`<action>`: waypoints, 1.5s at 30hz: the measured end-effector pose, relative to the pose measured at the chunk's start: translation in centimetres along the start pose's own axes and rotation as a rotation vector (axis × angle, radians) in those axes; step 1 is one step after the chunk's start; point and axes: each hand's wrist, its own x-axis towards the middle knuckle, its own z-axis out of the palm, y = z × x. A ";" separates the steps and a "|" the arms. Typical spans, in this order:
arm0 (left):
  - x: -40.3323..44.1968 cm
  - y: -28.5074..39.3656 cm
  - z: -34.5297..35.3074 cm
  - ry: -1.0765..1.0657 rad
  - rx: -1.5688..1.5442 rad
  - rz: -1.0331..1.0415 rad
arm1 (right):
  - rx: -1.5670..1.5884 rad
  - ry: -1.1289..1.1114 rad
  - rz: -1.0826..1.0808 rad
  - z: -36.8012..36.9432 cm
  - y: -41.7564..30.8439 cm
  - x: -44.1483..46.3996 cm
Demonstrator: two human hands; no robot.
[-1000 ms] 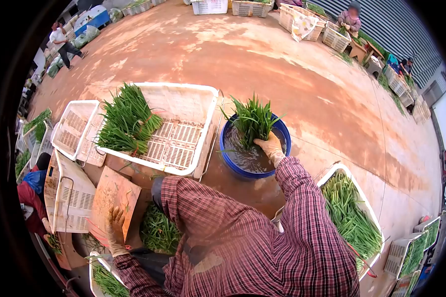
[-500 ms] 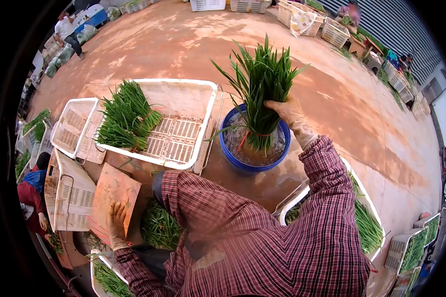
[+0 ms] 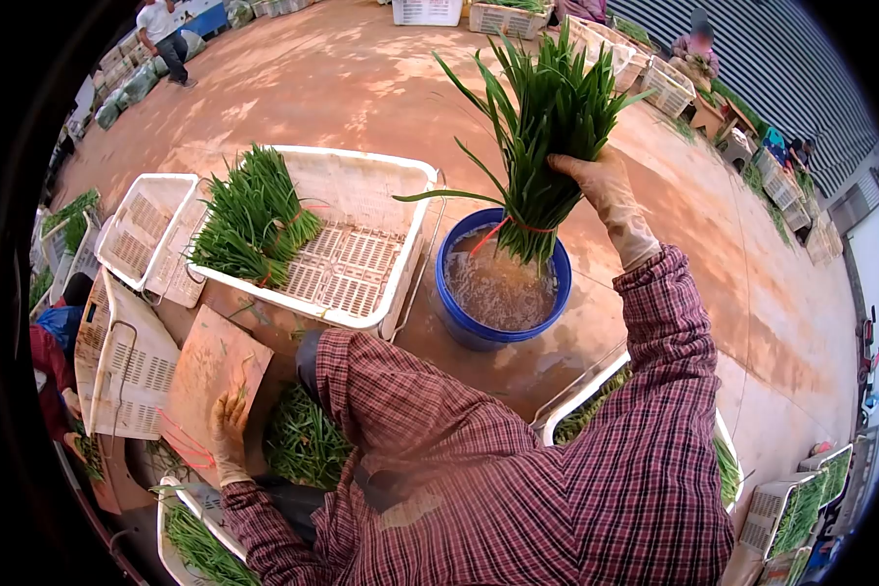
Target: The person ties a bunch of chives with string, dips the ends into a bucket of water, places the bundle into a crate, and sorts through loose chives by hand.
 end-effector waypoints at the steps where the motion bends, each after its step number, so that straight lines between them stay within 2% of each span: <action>1: 0.0 0.0 0.1 -0.012 -0.010 0.009 | -0.002 0.000 -0.002 0.1 -0.2 -0.1; 15: -1.4 1.2 2.5 0.021 -0.010 0.020 | -0.027 -0.022 -0.009 1.2 -0.8 -0.7; 18: -0.9 0.5 1.9 0.027 -0.035 0.002 | 0.035 -0.015 0.038 3.0 1.3 -3.4; 19: -0.7 0.2 1.7 0.021 -0.051 -0.012 | 0.095 -0.018 0.029 4.1 4.0 -4.3; 21: -1.0 0.0 2.3 0.009 -0.042 -0.006 | 0.000 0.001 0.173 7.2 10.4 -5.9; 22: -1.1 0.1 2.4 -0.007 -0.024 -0.004 | -0.160 -0.008 0.249 8.1 11.8 -6.8; 23: -1.0 0.0 2.1 -0.011 -0.023 -0.002 | -0.394 0.006 0.340 8.9 6.4 -9.1; 25: -1.0 -0.3 1.4 0.000 0.082 -0.061 | -0.172 -0.028 0.156 9.0 13.0 -7.5; 26: -1.1 -0.1 1.5 0.003 0.085 -0.059 | -0.106 -0.055 0.162 8.3 13.0 -6.8; 28: -1.6 0.4 2.0 0.070 0.007 -0.034 | -0.077 -0.060 0.196 6.8 9.1 -5.7; 30: -1.8 0.4 2.5 0.063 0.016 -0.034 | 0.083 -0.102 0.157 5.2 5.7 -4.7; 34: -1.0 0.1 3.1 0.040 0.083 -0.068 | 0.115 -0.038 -0.033 3.1 1.0 -3.1; 38: -0.6 -0.4 2.9 0.036 0.123 -0.081 | -0.019 0.000 0.020 1.4 -0.4 -1.2; 45: -1.3 -0.1 3.3 0.069 0.188 -0.082 | -0.015 -0.026 0.001 2.1 -1.7 -1.0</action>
